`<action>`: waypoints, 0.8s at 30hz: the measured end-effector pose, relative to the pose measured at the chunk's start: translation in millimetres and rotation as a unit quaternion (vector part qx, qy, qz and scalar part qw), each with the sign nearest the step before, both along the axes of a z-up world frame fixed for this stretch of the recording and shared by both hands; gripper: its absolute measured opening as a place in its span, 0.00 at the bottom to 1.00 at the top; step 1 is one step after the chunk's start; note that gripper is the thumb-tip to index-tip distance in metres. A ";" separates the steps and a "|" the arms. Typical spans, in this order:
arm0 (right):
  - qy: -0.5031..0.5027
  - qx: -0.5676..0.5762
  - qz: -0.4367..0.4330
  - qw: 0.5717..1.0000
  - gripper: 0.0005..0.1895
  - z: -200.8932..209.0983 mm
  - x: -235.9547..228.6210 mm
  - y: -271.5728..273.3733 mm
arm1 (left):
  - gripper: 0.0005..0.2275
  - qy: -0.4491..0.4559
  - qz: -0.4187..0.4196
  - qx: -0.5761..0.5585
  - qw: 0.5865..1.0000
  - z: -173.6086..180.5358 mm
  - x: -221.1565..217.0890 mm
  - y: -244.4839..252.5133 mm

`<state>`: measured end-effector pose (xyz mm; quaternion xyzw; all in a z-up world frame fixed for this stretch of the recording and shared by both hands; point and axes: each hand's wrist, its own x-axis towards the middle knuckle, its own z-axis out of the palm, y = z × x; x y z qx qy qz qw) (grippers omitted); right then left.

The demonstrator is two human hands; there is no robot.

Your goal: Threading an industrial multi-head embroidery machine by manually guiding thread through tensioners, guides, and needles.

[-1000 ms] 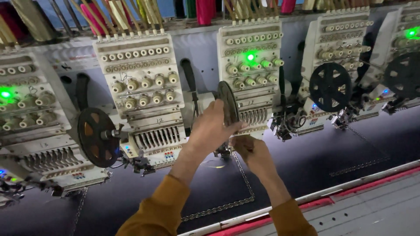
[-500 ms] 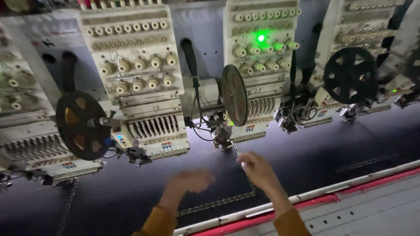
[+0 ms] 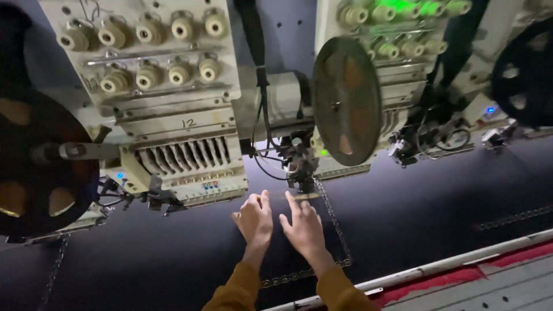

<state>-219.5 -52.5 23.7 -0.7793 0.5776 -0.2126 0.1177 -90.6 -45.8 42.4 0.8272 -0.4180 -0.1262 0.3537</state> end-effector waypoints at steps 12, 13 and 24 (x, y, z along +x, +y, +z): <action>0.035 -0.043 0.042 0.998 0.26 5.1 -3.3 67.2 | 0.13 -0.032 -0.134 -0.012 0.990 -35.8 14.0 44.8; 0.034 -0.051 0.042 0.997 0.26 2.4 -10.0 76.3 | 0.13 -0.034 -0.132 -0.020 0.990 -25.5 12.3 61.7; -0.118 0.036 -0.048 0.991 0.21 67.4 -57.4 221.3 | 0.09 -0.161 -0.209 -0.076 0.962 87.2 11.8 252.8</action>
